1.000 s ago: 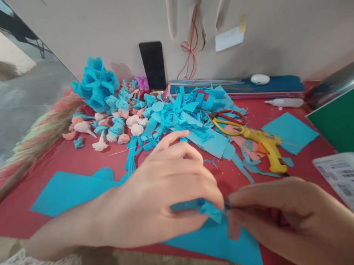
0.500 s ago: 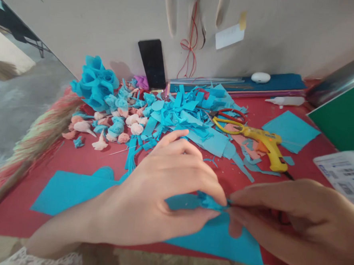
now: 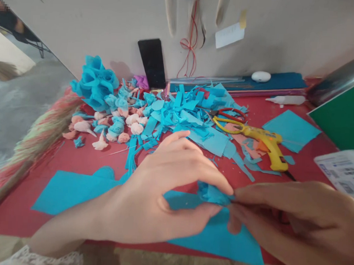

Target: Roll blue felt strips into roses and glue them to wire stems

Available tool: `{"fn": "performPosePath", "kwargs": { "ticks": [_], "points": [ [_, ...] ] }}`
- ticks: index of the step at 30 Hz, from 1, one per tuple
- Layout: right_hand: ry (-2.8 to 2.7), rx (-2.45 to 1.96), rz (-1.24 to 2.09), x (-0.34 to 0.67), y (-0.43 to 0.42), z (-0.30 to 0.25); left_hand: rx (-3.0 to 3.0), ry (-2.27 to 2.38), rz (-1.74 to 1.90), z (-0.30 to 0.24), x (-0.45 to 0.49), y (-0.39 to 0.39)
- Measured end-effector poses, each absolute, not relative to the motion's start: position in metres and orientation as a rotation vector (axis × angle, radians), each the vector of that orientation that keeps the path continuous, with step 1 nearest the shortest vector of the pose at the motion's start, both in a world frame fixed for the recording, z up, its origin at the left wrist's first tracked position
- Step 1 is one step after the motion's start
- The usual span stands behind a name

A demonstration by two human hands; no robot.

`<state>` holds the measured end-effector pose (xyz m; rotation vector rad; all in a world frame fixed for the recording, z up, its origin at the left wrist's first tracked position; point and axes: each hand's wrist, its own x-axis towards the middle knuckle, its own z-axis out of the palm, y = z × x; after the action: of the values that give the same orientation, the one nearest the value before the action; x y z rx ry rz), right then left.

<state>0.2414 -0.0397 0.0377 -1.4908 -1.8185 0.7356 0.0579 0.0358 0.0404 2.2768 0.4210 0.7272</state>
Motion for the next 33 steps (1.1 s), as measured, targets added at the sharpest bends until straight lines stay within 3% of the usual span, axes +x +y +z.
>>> {"fn": "performPosePath", "kwargs": {
  "ticks": [3,10,23,33],
  "points": [
    [-1.820,-1.361,0.819,0.242,-0.039,0.036,2.245,0.415,0.745,0.038,0.059,0.035],
    [-1.807,-1.401,0.675,0.249,-0.041,0.032,2.124,0.501,0.794,0.034,0.060,0.030],
    [-1.590,-1.687,0.524,0.226,-0.046,0.036,2.052,0.594,0.758,0.031,0.061,0.026],
    [-1.601,-1.503,0.613,0.225,-0.048,0.050,2.047,0.574,0.738,0.031,0.062,0.026]
  ]
}}
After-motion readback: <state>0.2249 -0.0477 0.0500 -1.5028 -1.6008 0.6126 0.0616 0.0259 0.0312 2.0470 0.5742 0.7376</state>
